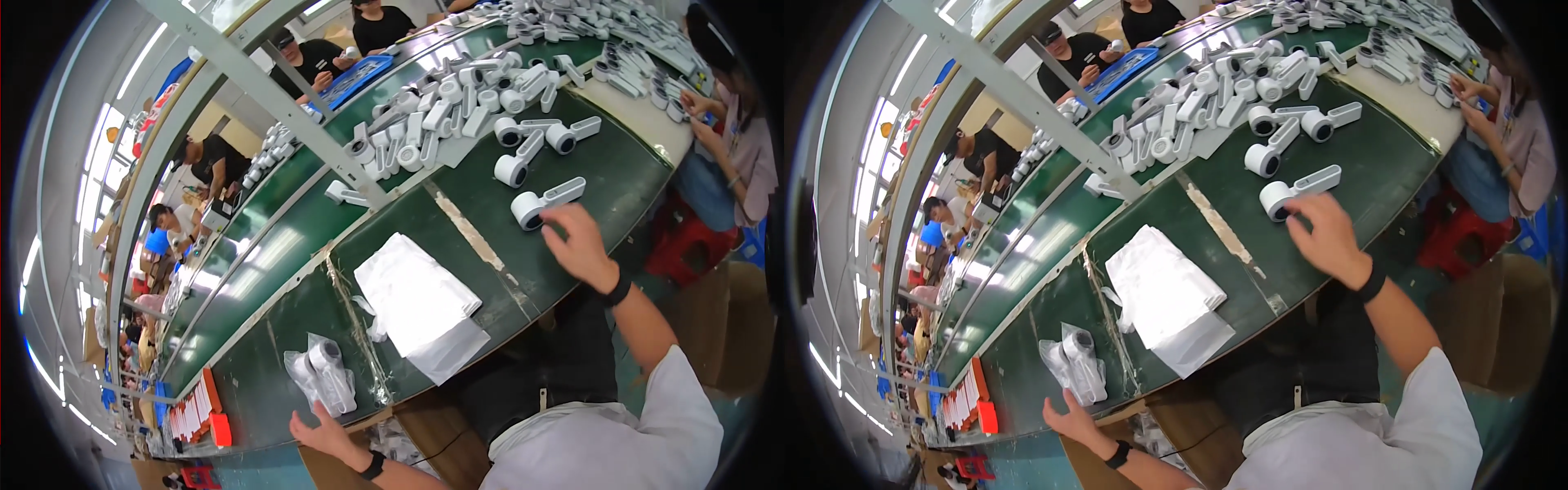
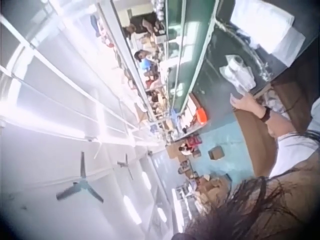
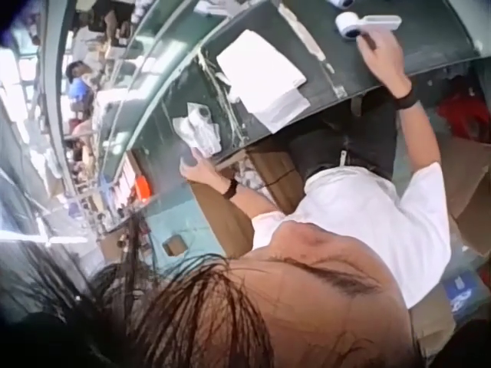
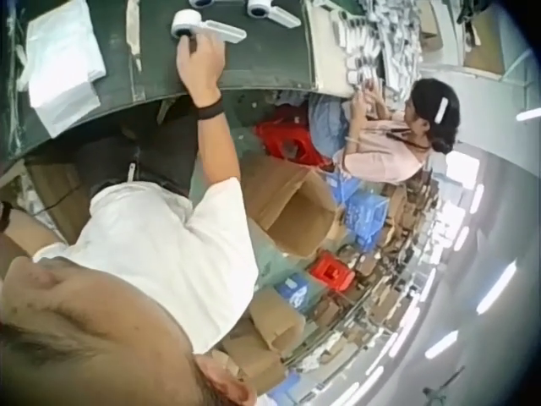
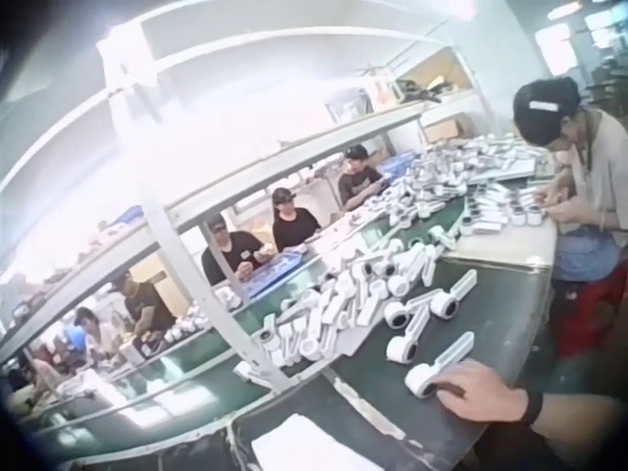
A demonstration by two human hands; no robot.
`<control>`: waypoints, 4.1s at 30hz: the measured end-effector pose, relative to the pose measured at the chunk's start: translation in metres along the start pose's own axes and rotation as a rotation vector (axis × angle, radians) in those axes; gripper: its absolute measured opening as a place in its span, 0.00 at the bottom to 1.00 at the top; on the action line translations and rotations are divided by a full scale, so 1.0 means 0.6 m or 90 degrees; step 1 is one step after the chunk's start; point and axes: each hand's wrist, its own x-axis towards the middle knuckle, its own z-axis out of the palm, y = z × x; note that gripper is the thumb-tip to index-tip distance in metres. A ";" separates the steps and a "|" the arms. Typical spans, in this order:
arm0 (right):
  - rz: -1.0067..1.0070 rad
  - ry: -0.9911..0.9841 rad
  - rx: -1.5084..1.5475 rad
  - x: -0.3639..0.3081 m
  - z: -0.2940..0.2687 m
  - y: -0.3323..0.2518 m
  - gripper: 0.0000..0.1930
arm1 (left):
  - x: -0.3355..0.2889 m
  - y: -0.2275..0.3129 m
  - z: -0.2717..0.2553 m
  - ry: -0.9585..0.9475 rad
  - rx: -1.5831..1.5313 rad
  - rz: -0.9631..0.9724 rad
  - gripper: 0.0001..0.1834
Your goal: The person picks up a handheld fan from the table, slides it into a plastic bag, and places the bagged fan into a cardboard box, repeating this process for several fans.
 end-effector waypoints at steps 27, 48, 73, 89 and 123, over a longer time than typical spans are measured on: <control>0.388 -0.303 0.559 -0.060 0.015 -0.120 0.22 | -0.208 0.298 0.070 -0.560 -0.483 0.066 0.08; 0.440 -0.185 0.584 -0.093 0.119 -0.206 0.27 | -0.189 0.328 0.052 -0.583 -0.711 -0.189 0.10; 0.309 -0.194 0.417 -0.080 0.056 -0.167 0.26 | -0.174 0.338 0.045 -0.591 -0.769 -0.247 0.13; 0.129 -0.719 0.327 -0.038 -0.009 -0.144 0.51 | -0.155 0.358 0.040 -0.594 -0.682 -0.033 0.07; 0.325 -0.282 0.636 -0.084 0.089 -0.242 0.30 | -0.234 0.327 0.040 -0.819 -0.922 -0.348 0.28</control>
